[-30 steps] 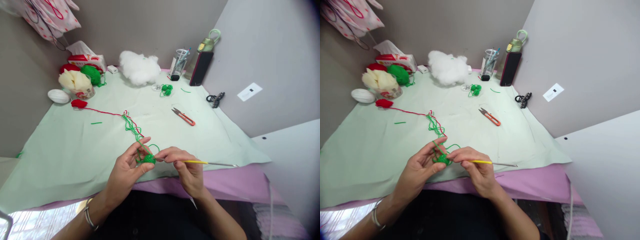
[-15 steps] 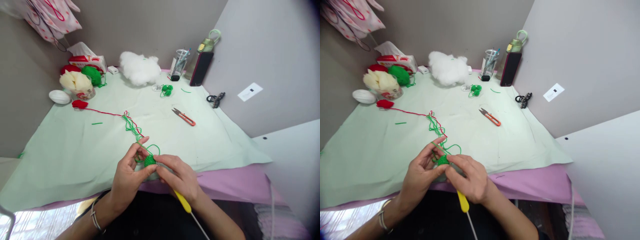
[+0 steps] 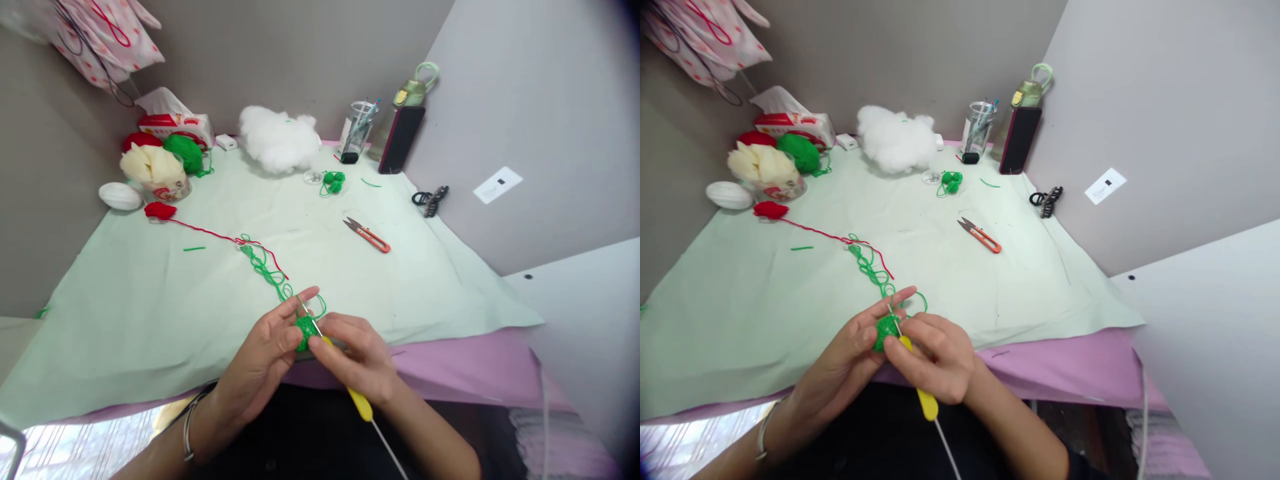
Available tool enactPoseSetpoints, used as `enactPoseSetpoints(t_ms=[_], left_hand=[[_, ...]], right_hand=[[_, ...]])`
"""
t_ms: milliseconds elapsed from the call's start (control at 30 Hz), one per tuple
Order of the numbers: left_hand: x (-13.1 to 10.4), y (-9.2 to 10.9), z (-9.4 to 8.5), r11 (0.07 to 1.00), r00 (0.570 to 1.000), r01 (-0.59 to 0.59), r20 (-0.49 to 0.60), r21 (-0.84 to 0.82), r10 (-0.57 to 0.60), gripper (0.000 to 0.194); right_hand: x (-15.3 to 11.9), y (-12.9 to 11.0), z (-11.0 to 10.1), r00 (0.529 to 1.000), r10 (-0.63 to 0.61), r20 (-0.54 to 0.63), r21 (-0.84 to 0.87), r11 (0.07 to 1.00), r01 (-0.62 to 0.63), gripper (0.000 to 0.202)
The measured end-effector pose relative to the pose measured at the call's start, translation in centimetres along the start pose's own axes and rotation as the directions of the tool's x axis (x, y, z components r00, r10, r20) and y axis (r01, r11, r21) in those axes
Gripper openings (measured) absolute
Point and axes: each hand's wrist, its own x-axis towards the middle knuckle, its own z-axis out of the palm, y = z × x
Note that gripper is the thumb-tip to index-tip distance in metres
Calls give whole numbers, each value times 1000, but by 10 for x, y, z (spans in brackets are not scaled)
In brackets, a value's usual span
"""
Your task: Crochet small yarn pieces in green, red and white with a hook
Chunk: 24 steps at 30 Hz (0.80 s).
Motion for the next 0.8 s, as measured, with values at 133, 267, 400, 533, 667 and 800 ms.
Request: enactPoseSetpoints(t_ms=[133, 267, 400, 533, 667, 800], left_hand=[[3, 3, -3, 993, 992, -96, -80, 68, 101, 77], [5, 9, -6, 967, 967, -183, -146, 177, 210, 77], [5, 13, -7, 943, 952, -226, -148, 246, 267, 76], [7, 16, -8, 928, 953, -228, -128, 295, 275, 72], [6, 18, -13, 903, 952, -241, -96, 356, 292, 69], [6, 17, -18, 883, 956, -238, -64, 404, 287, 65]], right_hand=[[-4, 2, -2, 983, -183, 6, -44, 982, 183, 54], [-9, 6, 7, 989, -59, -132, 126, 989, 76, 43], [-2, 2, 10, 984, 53, -170, 296, 955, 0, 33], [9, -4, 3, 966, 218, -139, 443, 886, -136, 26], [10, -2, 2, 917, 389, -90, 627, 737, -251, 21], [9, 2, 5, 894, 445, -48, 714, 641, -281, 20]])
